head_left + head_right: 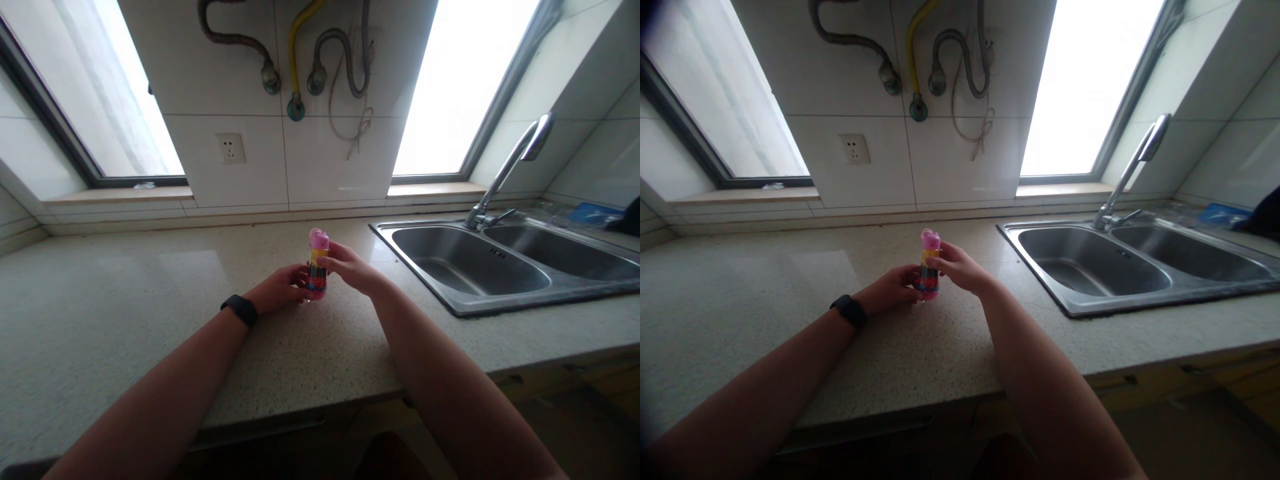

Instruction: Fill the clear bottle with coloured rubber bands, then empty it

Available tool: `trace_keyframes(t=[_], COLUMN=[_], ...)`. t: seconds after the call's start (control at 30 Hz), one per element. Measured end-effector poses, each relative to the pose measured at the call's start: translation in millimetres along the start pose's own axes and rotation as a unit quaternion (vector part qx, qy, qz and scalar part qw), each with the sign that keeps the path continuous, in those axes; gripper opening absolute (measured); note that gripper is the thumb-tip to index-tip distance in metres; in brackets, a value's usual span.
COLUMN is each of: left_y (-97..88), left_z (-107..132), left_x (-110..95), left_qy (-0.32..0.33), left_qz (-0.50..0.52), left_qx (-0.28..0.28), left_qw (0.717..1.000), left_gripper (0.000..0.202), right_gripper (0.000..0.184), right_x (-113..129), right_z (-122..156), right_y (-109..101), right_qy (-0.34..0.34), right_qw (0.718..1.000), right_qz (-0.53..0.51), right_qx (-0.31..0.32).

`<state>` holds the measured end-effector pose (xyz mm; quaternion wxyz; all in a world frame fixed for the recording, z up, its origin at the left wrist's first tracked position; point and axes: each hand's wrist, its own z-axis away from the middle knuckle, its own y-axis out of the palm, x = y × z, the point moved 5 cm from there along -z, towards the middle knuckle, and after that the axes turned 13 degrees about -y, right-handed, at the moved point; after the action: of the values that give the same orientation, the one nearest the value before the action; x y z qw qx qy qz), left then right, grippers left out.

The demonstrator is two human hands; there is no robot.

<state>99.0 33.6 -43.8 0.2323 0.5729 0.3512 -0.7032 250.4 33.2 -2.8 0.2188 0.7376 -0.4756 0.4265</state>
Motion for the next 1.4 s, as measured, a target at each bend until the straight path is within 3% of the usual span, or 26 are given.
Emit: trace_keyframes(t=[0.23,0.5,0.77,1.07,1.4], left_y=[-2.2,-2.1,-5.4,-9.7,-12.4], left_z=[-1,0,1,1,0], left_x=[1,0,1,-3,4], left_qy=[0.009,0.018,-0.005,0.023,0.017], left_qz=[-0.006,-0.034,-0.045,-0.090,-0.038], left_qx=[-0.013,-0.016,-0.041,-0.083,-0.059], left_qw=[1.000,0.999,0.998,0.992,0.997], left_gripper=[0.055,0.056,0.055,0.049,0.054], right_gripper=[0.036,0.033,0.033,0.034,0.029], right_x=[-8,-1,-5,-7,-4], right_z=[1,2,4,2,2], right_y=[-9,0,-7,-10,-6], right_qy=[0.019,0.005,-0.005,-0.019,-0.019], right_qw=[0.999,0.999,0.983,0.986,0.997], right_qz=[0.020,0.017,0.166,0.161,0.074], right_qx=[-0.018,0.039,0.083,0.048,0.033])
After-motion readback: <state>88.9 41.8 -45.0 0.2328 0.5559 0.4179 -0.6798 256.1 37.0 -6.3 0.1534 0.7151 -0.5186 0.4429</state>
